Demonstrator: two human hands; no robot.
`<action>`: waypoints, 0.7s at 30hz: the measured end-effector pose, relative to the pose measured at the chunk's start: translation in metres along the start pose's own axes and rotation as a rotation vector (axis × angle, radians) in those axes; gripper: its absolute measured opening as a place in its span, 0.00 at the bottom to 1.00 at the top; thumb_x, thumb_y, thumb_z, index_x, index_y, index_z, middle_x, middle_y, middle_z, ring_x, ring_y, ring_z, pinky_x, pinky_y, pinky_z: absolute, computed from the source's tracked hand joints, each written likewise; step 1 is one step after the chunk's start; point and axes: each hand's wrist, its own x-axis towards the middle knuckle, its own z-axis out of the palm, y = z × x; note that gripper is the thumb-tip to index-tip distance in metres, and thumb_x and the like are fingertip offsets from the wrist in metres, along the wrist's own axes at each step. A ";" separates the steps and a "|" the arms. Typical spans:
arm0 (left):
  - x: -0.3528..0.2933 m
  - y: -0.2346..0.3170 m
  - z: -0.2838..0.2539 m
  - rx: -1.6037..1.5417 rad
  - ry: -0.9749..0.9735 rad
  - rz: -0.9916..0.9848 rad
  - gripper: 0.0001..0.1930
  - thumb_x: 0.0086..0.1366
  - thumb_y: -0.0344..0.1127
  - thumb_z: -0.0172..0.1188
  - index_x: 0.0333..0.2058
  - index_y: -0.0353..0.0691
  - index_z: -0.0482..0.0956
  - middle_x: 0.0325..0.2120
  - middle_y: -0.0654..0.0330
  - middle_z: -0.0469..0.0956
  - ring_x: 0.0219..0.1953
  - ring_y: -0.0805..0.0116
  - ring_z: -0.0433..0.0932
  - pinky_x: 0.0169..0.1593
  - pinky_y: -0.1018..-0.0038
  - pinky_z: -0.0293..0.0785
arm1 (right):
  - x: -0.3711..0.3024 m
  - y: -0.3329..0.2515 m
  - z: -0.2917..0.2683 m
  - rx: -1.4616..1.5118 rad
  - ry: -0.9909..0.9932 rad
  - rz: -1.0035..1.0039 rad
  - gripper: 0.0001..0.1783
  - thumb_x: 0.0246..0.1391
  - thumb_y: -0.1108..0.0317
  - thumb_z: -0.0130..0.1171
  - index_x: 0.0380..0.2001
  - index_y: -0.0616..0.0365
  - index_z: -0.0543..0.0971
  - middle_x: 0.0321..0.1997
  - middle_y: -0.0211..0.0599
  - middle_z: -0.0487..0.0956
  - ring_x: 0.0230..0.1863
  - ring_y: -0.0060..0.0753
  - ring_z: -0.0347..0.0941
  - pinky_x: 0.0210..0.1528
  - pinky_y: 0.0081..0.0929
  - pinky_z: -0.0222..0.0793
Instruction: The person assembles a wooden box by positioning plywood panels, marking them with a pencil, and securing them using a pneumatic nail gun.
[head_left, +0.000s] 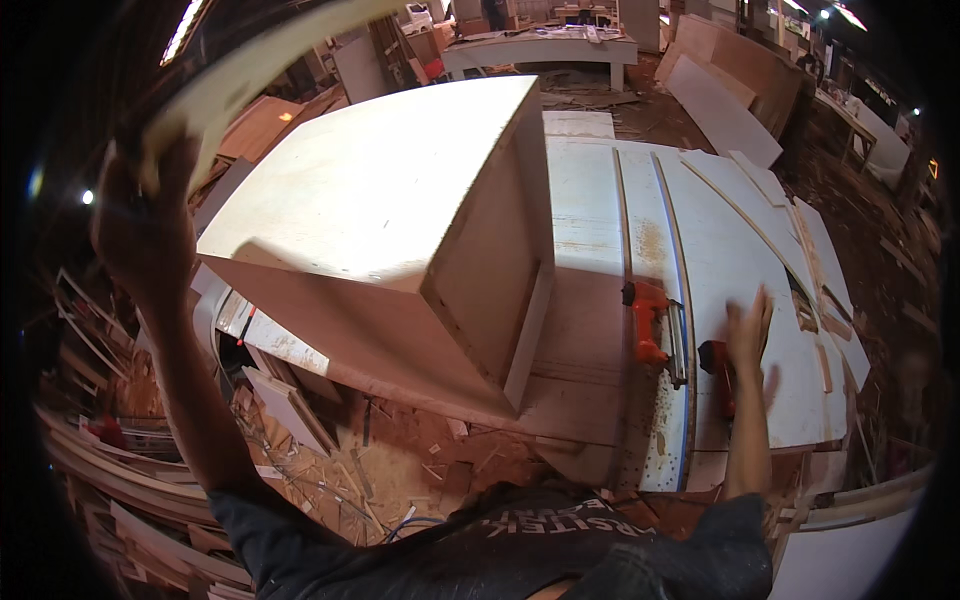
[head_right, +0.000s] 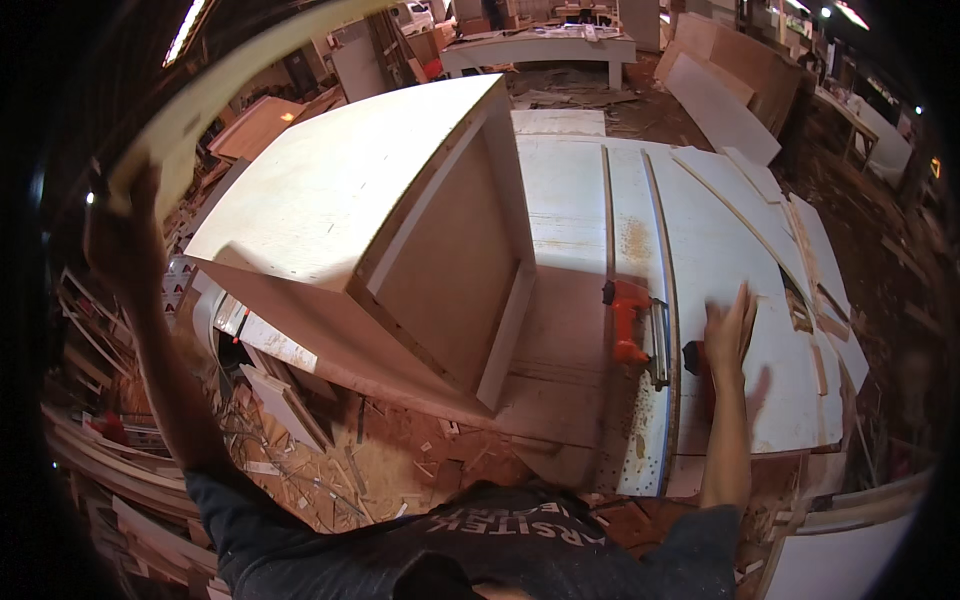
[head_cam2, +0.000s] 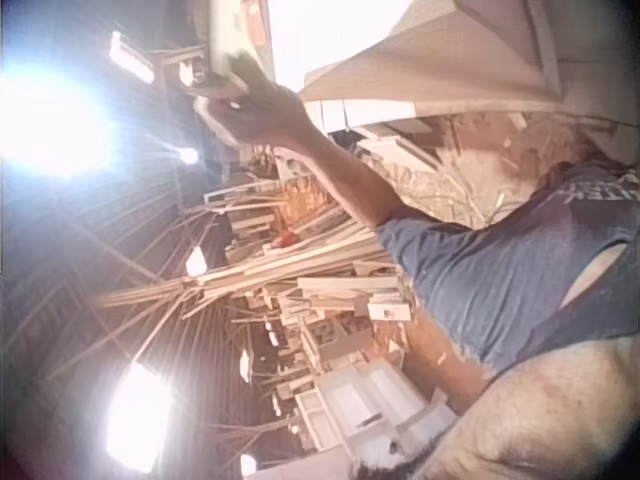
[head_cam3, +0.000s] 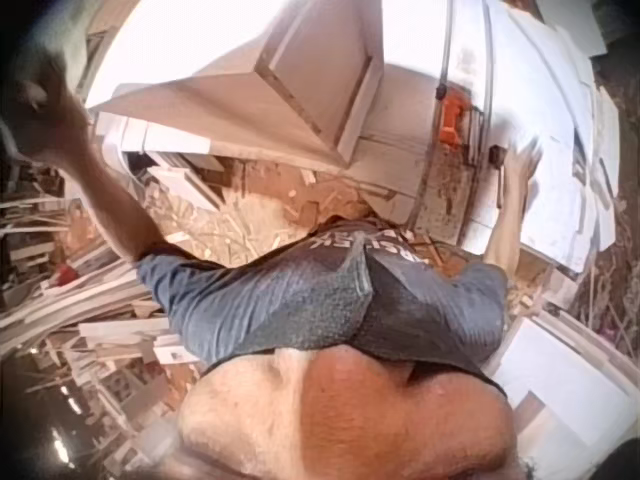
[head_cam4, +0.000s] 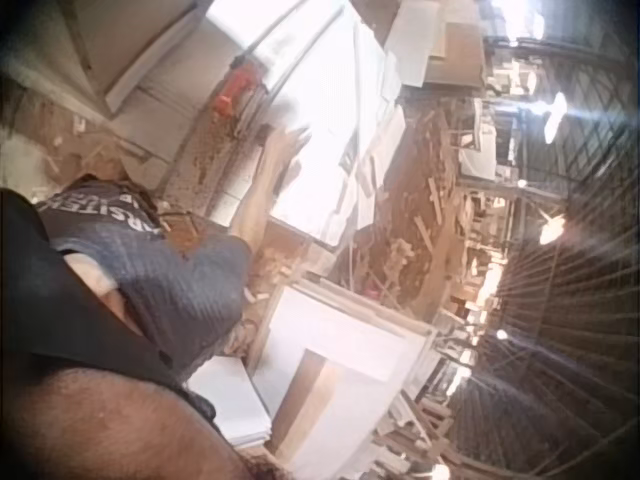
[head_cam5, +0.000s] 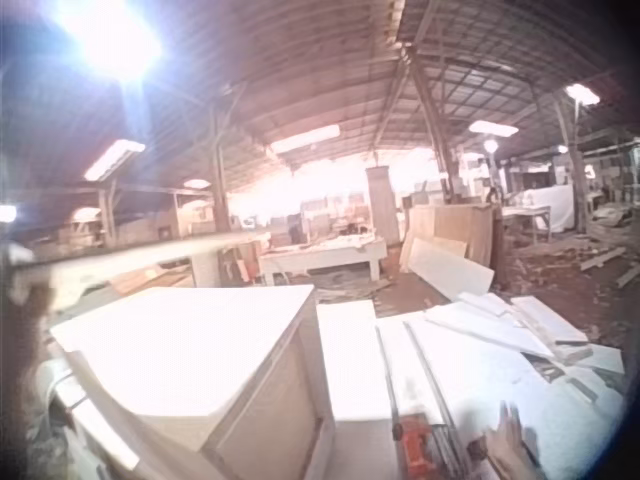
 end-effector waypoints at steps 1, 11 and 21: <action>0.023 0.012 0.009 0.048 -0.010 0.141 0.20 0.66 0.38 0.70 0.53 0.37 0.82 0.43 0.54 0.85 0.44 0.70 0.83 0.48 0.72 0.78 | 0.025 -0.046 -0.037 0.071 0.183 -0.168 0.49 0.61 0.48 0.61 0.74 0.64 0.53 0.75 0.64 0.55 0.76 0.64 0.51 0.75 0.53 0.49; 0.143 0.235 -0.024 -0.594 -0.654 0.313 0.38 0.55 0.55 0.76 0.60 0.43 0.75 0.49 0.47 0.81 0.50 0.62 0.81 0.56 0.69 0.74 | 0.068 -0.158 -0.184 0.555 0.554 -0.467 0.28 0.67 0.45 0.58 0.52 0.61 0.80 0.47 0.47 0.83 0.43 0.41 0.82 0.47 0.35 0.76; 0.076 0.109 -0.004 -0.265 -0.155 0.111 0.21 0.67 0.48 0.66 0.47 0.35 0.84 0.36 0.61 0.85 0.35 0.74 0.79 0.39 0.76 0.74 | -0.034 0.047 -0.053 0.803 0.340 0.430 0.21 0.68 0.63 0.56 0.56 0.70 0.75 0.47 0.45 0.82 0.47 0.34 0.77 0.50 0.32 0.73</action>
